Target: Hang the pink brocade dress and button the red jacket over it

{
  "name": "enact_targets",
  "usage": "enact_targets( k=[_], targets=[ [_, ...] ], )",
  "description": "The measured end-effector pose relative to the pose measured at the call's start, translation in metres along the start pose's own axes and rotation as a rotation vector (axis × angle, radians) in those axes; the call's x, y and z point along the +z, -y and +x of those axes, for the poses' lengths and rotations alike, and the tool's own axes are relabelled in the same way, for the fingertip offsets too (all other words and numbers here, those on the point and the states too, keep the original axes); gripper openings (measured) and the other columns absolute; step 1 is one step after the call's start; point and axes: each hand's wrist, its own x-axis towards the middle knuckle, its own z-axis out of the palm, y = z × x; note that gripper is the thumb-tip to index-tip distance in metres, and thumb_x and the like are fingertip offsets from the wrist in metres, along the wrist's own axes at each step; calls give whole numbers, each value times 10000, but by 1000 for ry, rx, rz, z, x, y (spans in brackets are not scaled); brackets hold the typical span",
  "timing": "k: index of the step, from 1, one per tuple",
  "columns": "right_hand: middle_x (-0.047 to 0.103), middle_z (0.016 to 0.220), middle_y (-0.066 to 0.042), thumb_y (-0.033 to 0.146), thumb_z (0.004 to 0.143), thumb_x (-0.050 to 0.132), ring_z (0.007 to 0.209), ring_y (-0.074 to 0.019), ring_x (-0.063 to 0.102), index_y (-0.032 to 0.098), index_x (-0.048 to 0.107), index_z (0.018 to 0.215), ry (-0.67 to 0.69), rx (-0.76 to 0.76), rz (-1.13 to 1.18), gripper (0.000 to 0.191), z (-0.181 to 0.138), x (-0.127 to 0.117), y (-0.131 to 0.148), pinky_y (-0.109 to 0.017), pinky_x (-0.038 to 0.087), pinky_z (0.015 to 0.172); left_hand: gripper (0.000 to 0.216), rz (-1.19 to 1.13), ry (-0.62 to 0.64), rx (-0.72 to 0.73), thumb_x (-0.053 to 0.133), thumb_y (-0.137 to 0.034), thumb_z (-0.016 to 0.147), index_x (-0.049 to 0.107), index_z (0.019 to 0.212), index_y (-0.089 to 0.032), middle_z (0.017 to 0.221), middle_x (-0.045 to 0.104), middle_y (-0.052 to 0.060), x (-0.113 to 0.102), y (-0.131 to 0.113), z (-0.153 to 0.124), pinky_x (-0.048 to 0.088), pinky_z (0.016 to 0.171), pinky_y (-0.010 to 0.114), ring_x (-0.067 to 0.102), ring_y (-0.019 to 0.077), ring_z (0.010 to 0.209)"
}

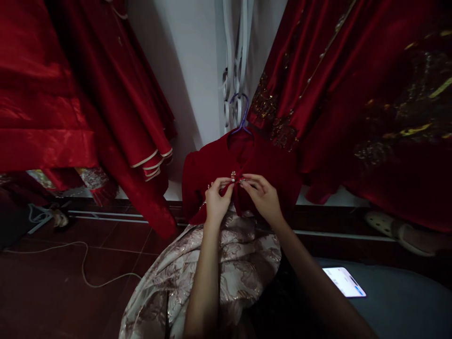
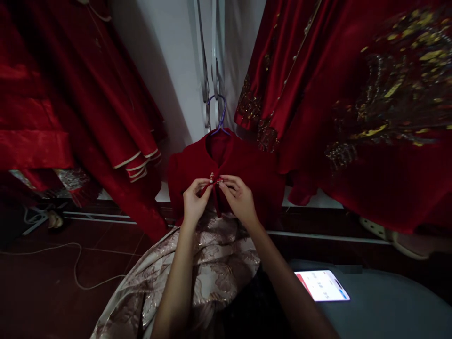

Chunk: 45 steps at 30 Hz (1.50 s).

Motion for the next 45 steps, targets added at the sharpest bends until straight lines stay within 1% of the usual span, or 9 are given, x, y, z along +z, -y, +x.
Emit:
enact_targets(
  k=[4,10,16,19,25,28,31,37,45],
  targets=[
    [627,1036,-59,325,753,617,914,-174,607,224,606,997,-24,-38,-70,265,-1,-2,1,-347,525,827,125,85,62,32,500,-243,827,540,943,-217,972,641,32,-7,-9,-1,475,877,290,615,128,927],
    [640,1006,-60,323,762,609,909,-181,612,218,623,983,-56,-71,-107,245,-2,-1,4,-355,530,820,147,195,108,57,454,-199,846,516,974,-237,997,630,25,-7,-18,-3,460,885,290,599,137,957],
    [630,1008,-57,329,785,585,911,-181,614,225,640,985,-82,-124,-189,233,-4,-1,12,-350,544,808,185,345,199,92,422,-205,863,520,1011,-256,1047,610,40,-8,-29,-5,446,884,306,579,174,992],
    [622,1013,-58,318,796,576,907,-176,614,223,649,979,-83,-157,-226,219,-5,-3,14,-334,548,796,173,346,172,92,417,-231,873,520,1011,-254,1042,612,39,-5,-29,-6,443,883,304,581,173,986],
    [630,999,-59,307,796,580,899,-164,616,207,627,1014,-34,-129,-203,245,-1,-9,7,-321,546,789,131,228,52,115,423,-237,882,523,961,-206,972,634,32,-1,-22,-4,450,864,265,595,131,927],
    [629,996,-59,300,798,578,900,-158,615,198,628,1008,-21,-142,-222,239,-1,-9,6,-310,549,781,134,237,69,127,434,-228,877,529,966,-198,971,636,36,-1,-21,-5,450,862,268,595,134,934],
    [626,990,-56,289,806,570,880,-151,619,199,632,1005,-45,-173,-258,227,-3,-9,10,-303,555,772,139,249,100,149,438,-229,874,536,971,-204,987,633,36,0,-23,-6,452,863,269,593,133,942],
    [618,984,-54,295,802,577,871,-154,621,205,665,974,-72,-230,-304,213,-5,-10,16,-303,572,758,165,267,112,170,478,-277,855,540,982,-193,976,620,48,3,-26,-8,480,810,265,603,128,883],
    [609,1001,-49,308,769,623,867,-156,625,209,669,983,-65,-209,-258,240,-4,-12,11,-315,581,772,163,338,152,173,460,-256,859,526,994,-192,999,610,51,2,-26,-7,477,815,270,601,138,896]
  ],
)
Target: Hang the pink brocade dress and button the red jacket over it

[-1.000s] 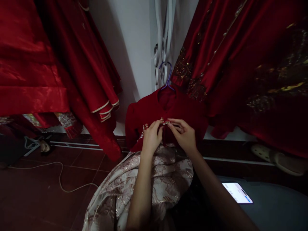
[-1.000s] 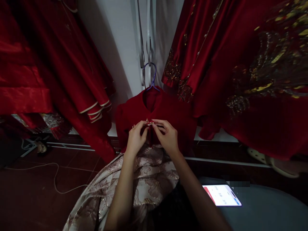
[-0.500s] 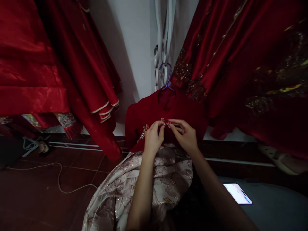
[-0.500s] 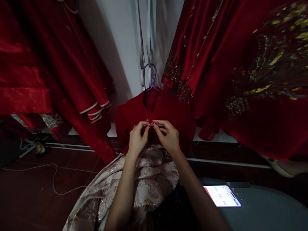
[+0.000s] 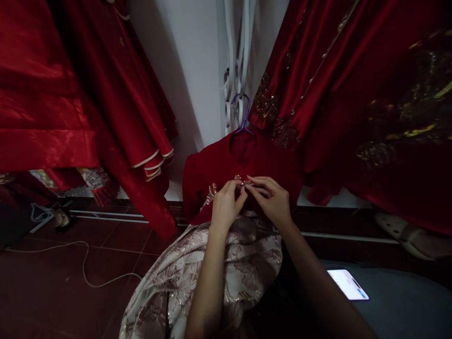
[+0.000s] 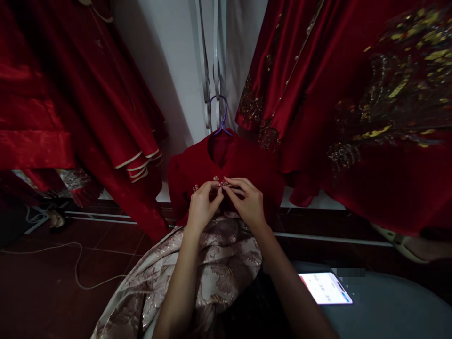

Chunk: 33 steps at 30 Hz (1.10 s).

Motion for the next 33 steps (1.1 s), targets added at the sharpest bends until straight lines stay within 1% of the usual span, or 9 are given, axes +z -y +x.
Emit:
enact_targets(
  k=[6,15,20,22,24,26,29,31,33],
  targets=[
    [602,1012,-51,317,760,633,848,-152,627,214,668,1012,0,9,-21,274,-1,-1,-2,-316,582,774,150,62,52,7,464,-249,857,519,983,-191,994,609,46,0,-1,3,479,800,265,605,140,869],
    [603,1026,-52,314,755,634,880,-160,623,214,666,1019,-62,10,-9,284,3,-6,0,-324,576,792,195,146,149,124,390,-235,891,515,1037,-204,1021,609,43,-7,-7,15,463,814,252,596,141,918],
    [593,1053,-53,290,756,629,912,-163,620,213,655,1049,-62,7,19,304,4,-12,-1,-320,563,824,201,275,288,199,382,-254,892,542,996,-191,953,617,50,-14,-16,31,463,746,253,606,151,838],
    [589,1080,-56,288,759,620,930,-164,617,211,648,1066,-58,9,29,318,5,-15,-5,-320,551,847,213,334,361,235,373,-257,894,555,975,-179,926,617,58,-14,-19,38,459,727,260,605,159,808],
    [585,1114,-60,290,772,599,983,-175,603,208,641,1080,-50,13,32,321,6,-16,-8,-324,534,876,226,344,395,246,359,-252,898,557,977,-180,926,615,58,-11,-20,42,457,732,270,599,166,814],
    [567,1171,-66,293,795,566,1063,-190,567,209,618,1114,-21,23,47,334,7,-15,-12,-336,509,912,224,297,355,217,363,-236,893,546,1017,-197,970,603,56,-5,-15,40,455,772,283,579,173,887],
    [473,1305,-72,296,820,518,1153,-198,503,230,502,1236,54,54,120,422,6,-9,-20,-352,499,917,284,173,181,129,423,-180,855,509,1121,-230,1114,524,69,8,0,27,413,911,320,487,187,1075],
    [423,1343,-89,311,814,517,1109,-190,533,241,425,1270,90,104,139,470,3,-4,-29,-343,535,845,380,103,80,49,465,-154,823,469,1191,-248,1199,436,84,15,16,12,350,996,365,408,200,1172],
    [467,1276,-117,344,786,549,969,-176,598,221,411,1222,98,178,78,473,0,-1,-41,-332,564,737,515,68,53,-27,521,-153,783,395,1272,-256,1247,361,94,19,34,-3,302,1035,402,354,215,1221]
  ],
)
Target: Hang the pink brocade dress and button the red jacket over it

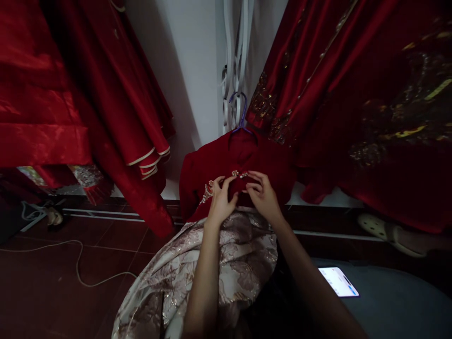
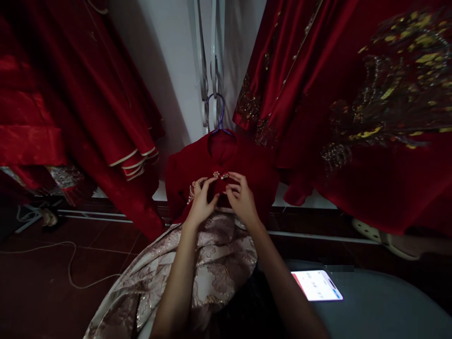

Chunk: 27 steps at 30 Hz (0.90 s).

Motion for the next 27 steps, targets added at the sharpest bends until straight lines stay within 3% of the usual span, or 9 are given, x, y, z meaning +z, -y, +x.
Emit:
enact_targets(
  k=[3,6,9,13,15,17,21,24,27],
  targets=[
    [579,1017,-107,409,719,620,788,-169,618,173,429,1096,44,76,-153,484,-3,2,-20,-338,554,649,736,6,32,-53,574,-95,700,283,1352,-270,1266,324,85,-1,26,-14,260,1062,409,322,226,1242],
    [583,893,-75,439,650,677,723,-167,594,162,441,1070,171,75,-303,556,-9,6,-32,-352,527,664,762,38,50,-71,523,-18,671,300,1349,-285,1231,362,65,-7,40,-17,257,1063,386,324,214,1239],
    [551,921,-73,390,615,702,781,-184,564,170,465,1070,208,40,-495,558,-16,13,-35,-358,495,714,615,84,32,-75,479,-41,724,406,1289,-274,1157,425,59,-15,42,-15,307,1020,374,382,202,1173],
    [516,902,-67,297,675,623,807,-207,538,192,505,1025,82,48,-700,384,-23,22,-35,-330,464,678,246,227,-86,-140,507,-238,805,599,1033,-241,1054,475,62,-27,38,-16,352,939,388,433,219,1055],
    [510,884,-64,293,712,576,767,-199,538,202,530,979,44,49,-716,286,-23,22,-37,-315,452,657,192,241,-22,-172,544,-307,793,612,953,-225,999,495,56,-32,42,-20,381,887,356,468,203,981],
    [508,883,-67,287,740,537,745,-185,541,202,547,930,58,32,-690,209,-20,17,-41,-307,447,674,178,220,118,-198,565,-312,777,599,921,-213,941,514,42,-36,50,-25,402,827,313,503,176,896],
    [543,865,-54,284,765,502,754,-172,549,199,528,886,274,38,-590,150,-11,1,-48,-297,443,709,124,191,253,-237,529,-295,797,570,801,-177,841,532,25,-41,56,-30,393,744,259,513,138,773],
    [588,800,-24,337,789,482,721,-164,550,211,506,857,434,102,-493,145,-7,-9,-46,-296,443,693,208,53,336,-196,465,-331,833,523,715,-170,684,486,-19,-47,37,-25,367,644,215,453,102,640],
    [602,767,-14,364,809,451,696,-156,548,210,498,829,449,147,-415,163,-8,-10,-43,-297,447,682,284,-137,383,-77,402,-378,860,480,686,-167,632,436,-39,-45,12,-18,344,597,191,412,85,608]
  ],
)
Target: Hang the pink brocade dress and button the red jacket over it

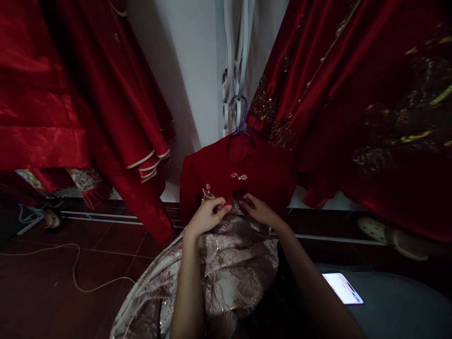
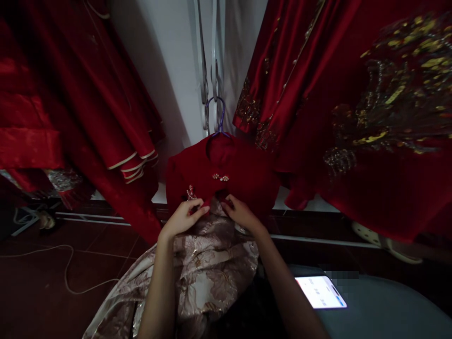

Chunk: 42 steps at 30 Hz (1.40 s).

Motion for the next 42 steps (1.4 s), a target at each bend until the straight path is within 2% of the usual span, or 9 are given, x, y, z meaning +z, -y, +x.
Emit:
enact_targets(
  k=[5,9,14,17,19,23,27,33,42],
  targets=[
    [613,820,-27,309,776,485,714,-149,562,170,505,918,61,4,89,200,-2,2,0,-287,469,670,127,20,64,-5,497,-277,798,516,842,-159,798,546,20,44,3,13,414,694,241,518,132,730],
    [642,837,-26,365,718,593,716,-167,585,176,569,918,73,-35,134,276,-10,-27,11,-297,497,635,526,76,-91,-134,535,-147,723,358,1218,-127,1170,477,176,74,25,18,426,821,315,560,218,974],
    [642,690,-5,381,712,634,461,-118,539,210,581,1049,21,-11,440,382,-39,-74,47,-224,435,368,797,90,-37,-156,605,-263,715,176,1382,-178,1265,398,192,78,25,17,440,812,335,596,262,969],
    [602,610,8,439,734,601,296,-61,409,205,524,1132,-101,11,692,469,-44,-74,65,-187,301,242,864,104,-2,-161,654,-330,682,185,1397,-207,1205,433,151,81,23,18,453,783,329,600,262,941],
    [618,661,-5,461,747,578,321,-65,447,201,529,1079,-39,-10,729,424,-39,-63,73,-192,361,272,815,54,-7,-137,667,-326,672,264,1372,-219,1150,475,119,82,25,19,460,783,323,597,239,924],
    [652,821,-16,420,747,594,537,-109,598,208,523,939,22,-64,536,294,-20,-34,78,-253,533,495,341,-208,-123,-32,455,-226,818,540,1144,-175,1019,582,75,74,30,27,462,827,305,574,170,931],
    [653,884,-31,411,769,571,615,-126,629,211,522,1000,-117,-66,460,309,-12,-11,75,-262,547,525,366,-504,-351,6,291,-189,879,513,1168,-167,1083,598,85,49,17,27,480,820,283,578,135,952],
    [613,1110,-58,357,833,506,1020,-169,586,243,539,1171,-44,-145,522,358,-15,-9,86,-352,515,867,461,-541,-285,34,520,-286,821,445,1267,-197,1240,538,100,17,-11,14,474,874,275,534,156,1093],
    [610,872,-65,453,711,632,712,-141,617,170,548,983,-173,29,326,401,-9,7,63,-268,549,592,400,-696,-219,-239,685,-313,676,638,1016,-108,814,689,57,10,21,8,533,717,274,630,130,708]
  ],
)
